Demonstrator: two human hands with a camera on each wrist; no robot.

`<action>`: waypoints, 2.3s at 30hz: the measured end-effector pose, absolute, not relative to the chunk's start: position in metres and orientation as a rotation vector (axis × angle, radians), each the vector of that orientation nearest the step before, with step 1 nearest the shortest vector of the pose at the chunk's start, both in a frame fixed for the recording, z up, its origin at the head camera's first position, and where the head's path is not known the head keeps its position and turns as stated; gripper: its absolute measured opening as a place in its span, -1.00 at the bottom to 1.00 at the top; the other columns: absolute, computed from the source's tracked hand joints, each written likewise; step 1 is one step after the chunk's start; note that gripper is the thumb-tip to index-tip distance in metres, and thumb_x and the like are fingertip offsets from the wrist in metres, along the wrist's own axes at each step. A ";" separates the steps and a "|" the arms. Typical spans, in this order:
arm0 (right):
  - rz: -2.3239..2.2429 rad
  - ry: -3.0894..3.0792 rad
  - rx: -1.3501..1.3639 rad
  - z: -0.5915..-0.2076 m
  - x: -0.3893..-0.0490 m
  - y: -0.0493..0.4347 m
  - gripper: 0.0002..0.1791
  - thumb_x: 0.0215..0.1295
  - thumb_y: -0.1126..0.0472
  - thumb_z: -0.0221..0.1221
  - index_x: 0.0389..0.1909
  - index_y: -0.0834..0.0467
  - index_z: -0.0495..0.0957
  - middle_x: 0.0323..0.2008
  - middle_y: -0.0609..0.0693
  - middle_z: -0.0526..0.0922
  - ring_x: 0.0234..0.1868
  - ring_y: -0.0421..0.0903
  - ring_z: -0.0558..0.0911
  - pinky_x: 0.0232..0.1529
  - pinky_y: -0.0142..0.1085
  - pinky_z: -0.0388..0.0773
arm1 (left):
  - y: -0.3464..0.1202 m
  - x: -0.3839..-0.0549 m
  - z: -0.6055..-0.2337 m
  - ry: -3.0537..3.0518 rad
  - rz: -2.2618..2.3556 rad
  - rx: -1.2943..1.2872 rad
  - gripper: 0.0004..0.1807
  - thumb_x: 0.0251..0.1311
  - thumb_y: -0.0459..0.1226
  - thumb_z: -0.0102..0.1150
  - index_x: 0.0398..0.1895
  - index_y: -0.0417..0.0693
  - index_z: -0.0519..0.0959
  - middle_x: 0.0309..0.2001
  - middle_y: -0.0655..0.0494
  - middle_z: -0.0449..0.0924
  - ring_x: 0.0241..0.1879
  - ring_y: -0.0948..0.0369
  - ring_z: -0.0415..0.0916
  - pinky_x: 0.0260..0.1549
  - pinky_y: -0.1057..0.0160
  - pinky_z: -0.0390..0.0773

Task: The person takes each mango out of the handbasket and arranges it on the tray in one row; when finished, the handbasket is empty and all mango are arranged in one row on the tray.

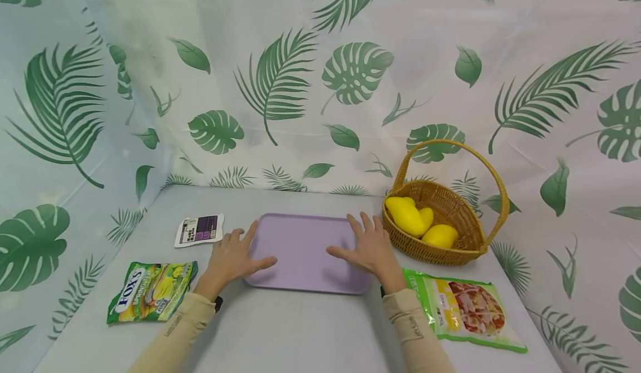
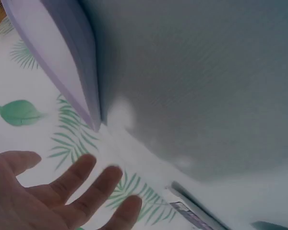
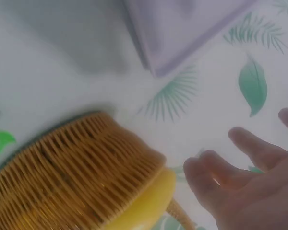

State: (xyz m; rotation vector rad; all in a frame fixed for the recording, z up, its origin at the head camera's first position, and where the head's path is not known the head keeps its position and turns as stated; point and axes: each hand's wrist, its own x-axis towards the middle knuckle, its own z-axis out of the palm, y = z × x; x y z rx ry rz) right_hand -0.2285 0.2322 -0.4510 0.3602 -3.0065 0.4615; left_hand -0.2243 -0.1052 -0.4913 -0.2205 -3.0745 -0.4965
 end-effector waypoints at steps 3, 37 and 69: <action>0.432 -2.977 0.394 -0.443 -0.228 0.235 0.05 0.12 -0.46 0.20 0.51 0.08 0.26 0.50 0.35 0.21 0.47 0.52 0.17 0.36 0.45 0.15 | -0.107 -0.220 -0.493 -3.106 -0.471 -0.236 0.30 -0.13 0.60 0.07 0.63 0.15 -0.01 0.18 -0.25 0.48 0.15 -0.16 0.44 0.00 -0.25 0.48; 0.334 -3.093 0.175 -0.407 -0.256 0.329 0.11 0.25 -0.52 0.03 0.55 0.21 0.10 0.46 0.46 0.12 0.43 0.57 0.04 0.27 0.53 0.05 | -0.114 -0.193 -0.509 -3.241 -0.667 -0.312 0.31 -0.23 0.24 0.51 0.51 -0.31 0.15 0.12 -0.30 0.62 0.01 -0.19 0.64 -0.08 -0.20 0.60; 0.544 -3.253 0.222 -0.425 -0.294 0.366 0.00 0.41 -0.43 -0.09 0.60 0.16 -0.06 0.47 0.52 0.05 0.39 0.53 0.17 0.28 0.47 0.20 | -0.115 -0.195 -0.516 -3.211 -0.726 -0.256 0.32 -0.21 0.28 0.50 0.54 -0.23 0.13 0.13 -0.30 0.62 0.01 -0.18 0.64 -0.11 -0.18 0.61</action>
